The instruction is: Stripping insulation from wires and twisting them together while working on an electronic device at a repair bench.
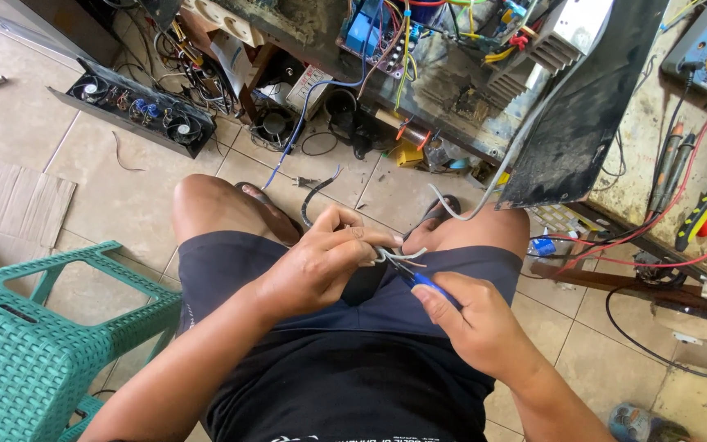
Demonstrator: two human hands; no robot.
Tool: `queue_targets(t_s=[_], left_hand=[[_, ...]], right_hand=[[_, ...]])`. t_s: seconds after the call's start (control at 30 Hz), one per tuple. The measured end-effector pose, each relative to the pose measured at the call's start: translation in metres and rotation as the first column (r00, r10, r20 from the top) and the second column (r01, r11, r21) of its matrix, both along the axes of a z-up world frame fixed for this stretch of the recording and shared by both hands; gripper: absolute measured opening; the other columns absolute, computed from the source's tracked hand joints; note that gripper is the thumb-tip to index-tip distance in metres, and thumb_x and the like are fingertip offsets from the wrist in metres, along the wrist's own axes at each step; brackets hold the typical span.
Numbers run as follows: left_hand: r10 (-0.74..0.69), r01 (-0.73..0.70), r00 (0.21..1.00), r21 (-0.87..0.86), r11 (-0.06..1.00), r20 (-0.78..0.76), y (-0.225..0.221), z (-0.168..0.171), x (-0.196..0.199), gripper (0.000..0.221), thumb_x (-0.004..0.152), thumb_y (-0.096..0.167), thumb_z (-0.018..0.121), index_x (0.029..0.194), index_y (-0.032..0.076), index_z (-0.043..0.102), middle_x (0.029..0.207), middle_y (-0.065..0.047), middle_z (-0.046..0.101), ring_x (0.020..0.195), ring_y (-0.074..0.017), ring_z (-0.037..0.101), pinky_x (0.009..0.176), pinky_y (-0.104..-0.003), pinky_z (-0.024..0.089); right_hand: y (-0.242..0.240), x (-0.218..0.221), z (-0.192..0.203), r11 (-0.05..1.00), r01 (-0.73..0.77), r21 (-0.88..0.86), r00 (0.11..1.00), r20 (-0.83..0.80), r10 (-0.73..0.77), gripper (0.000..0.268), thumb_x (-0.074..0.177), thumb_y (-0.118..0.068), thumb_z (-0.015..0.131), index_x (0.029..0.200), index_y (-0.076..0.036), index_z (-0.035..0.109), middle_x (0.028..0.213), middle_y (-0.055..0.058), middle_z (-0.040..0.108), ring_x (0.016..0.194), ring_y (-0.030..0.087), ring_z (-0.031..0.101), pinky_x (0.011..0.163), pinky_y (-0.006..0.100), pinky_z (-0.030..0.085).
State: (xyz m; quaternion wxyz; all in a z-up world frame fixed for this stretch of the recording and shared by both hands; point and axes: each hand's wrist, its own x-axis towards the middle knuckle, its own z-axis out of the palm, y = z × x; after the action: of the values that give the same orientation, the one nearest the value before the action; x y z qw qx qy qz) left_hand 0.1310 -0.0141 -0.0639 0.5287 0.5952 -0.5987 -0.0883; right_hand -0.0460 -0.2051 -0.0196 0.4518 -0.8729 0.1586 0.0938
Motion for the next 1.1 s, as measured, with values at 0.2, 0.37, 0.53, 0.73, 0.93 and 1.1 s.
queue_targets(t_s=[0.2, 0.37, 0.53, 0.73, 0.93, 1.1], left_hand=[[-0.022, 0.022, 1.0, -0.007, 1.0, -0.021, -0.001, 0.001, -0.001, 0.017, 0.105, -0.006, 0.039, 0.095, 0.003, 0.05, 0.131, -0.012, 0.067, 0.091, -0.033, 0.047, 0.09, -0.043, 0.044], [-0.04, 0.05, 0.963, 0.032, 0.998, -0.265, -0.002, -0.003, -0.006, 0.013, 0.109, 0.008, 0.043, 0.097, 0.01, 0.048, 0.133, -0.011, 0.068, 0.098, -0.0263, 0.042, 0.093, -0.04, 0.041], [0.098, -0.03, 0.911, 0.173, 0.984, -0.4, -0.006, -0.003, -0.017, 0.013, 0.106, 0.012, 0.048, 0.094, 0.009, 0.048, 0.132, -0.009, 0.07, 0.099, -0.0224, 0.055, 0.093, -0.037, 0.046], [0.249, -0.123, 0.617, 0.221, 0.968, -0.747, -0.019, -0.017, -0.033, 0.01, 0.108, 0.014, 0.044, 0.1, 0.011, 0.048, 0.129, -0.012, 0.071, 0.117, -0.0151, 0.062, 0.1, -0.028, 0.044], [0.394, -0.164, 0.594, 0.374, 0.913, -0.702, -0.017, -0.025, -0.029, 0.011, 0.107, 0.015, 0.049, 0.099, 0.01, 0.055, 0.096, -0.001, 0.06, 0.103, -0.0118, 0.062, 0.09, -0.026, 0.045], [0.365, -0.11, 0.582, 0.375, 0.92, -0.726, -0.02, -0.026, -0.029, 0.015, 0.107, 0.02, 0.048, 0.099, 0.012, 0.058, 0.099, 0.0, 0.063, 0.096, -0.01, 0.055, 0.093, -0.026, 0.043]], right_hand=[[-0.001, 0.001, 0.006, 1.0, -0.011, 0.006, 1.0, -0.025, 0.012, 0.041, 0.1, -0.035, 0.058, 0.065, -0.013, 0.058, 0.058, -0.003, 0.06, 0.054, 0.012, 0.056, 0.06, 0.03, 0.046], [-0.001, 0.006, 0.011, 1.0, -0.018, 0.018, 1.0, -0.023, 0.018, 0.042, 0.099, -0.037, 0.057, 0.063, -0.014, 0.061, 0.056, -0.004, 0.063, 0.052, 0.011, 0.058, 0.06, 0.028, 0.048], [-0.008, 0.016, 0.012, 0.996, -0.016, 0.091, 0.977, -0.212, 0.036, 0.042, 0.098, -0.039, 0.054, 0.073, -0.013, 0.075, 0.076, -0.005, 0.079, 0.075, 0.008, 0.072, 0.076, 0.025, 0.051], [-0.014, 0.014, 0.016, 0.978, -0.024, 0.209, 0.952, -0.292, 0.086, 0.047, 0.099, -0.037, 0.052, 0.074, -0.012, 0.082, 0.082, -0.002, 0.083, 0.084, 0.01, 0.076, 0.085, 0.024, 0.051], [-0.077, -0.043, 0.001, 0.98, 0.196, 0.046, 0.977, -0.09, -0.191, 0.038, 0.1, -0.028, 0.049, 0.089, -0.007, 0.079, 0.116, 0.008, 0.082, 0.113, 0.016, 0.073, 0.103, 0.032, 0.048], [-0.134, -0.077, 0.027, 0.647, 0.445, -0.619, 0.824, 0.0, -0.567, 0.035, 0.112, -0.028, 0.047, 0.108, -0.005, 0.072, 0.092, 0.021, 0.065, 0.082, 0.039, 0.053, 0.072, 0.048, 0.038]])
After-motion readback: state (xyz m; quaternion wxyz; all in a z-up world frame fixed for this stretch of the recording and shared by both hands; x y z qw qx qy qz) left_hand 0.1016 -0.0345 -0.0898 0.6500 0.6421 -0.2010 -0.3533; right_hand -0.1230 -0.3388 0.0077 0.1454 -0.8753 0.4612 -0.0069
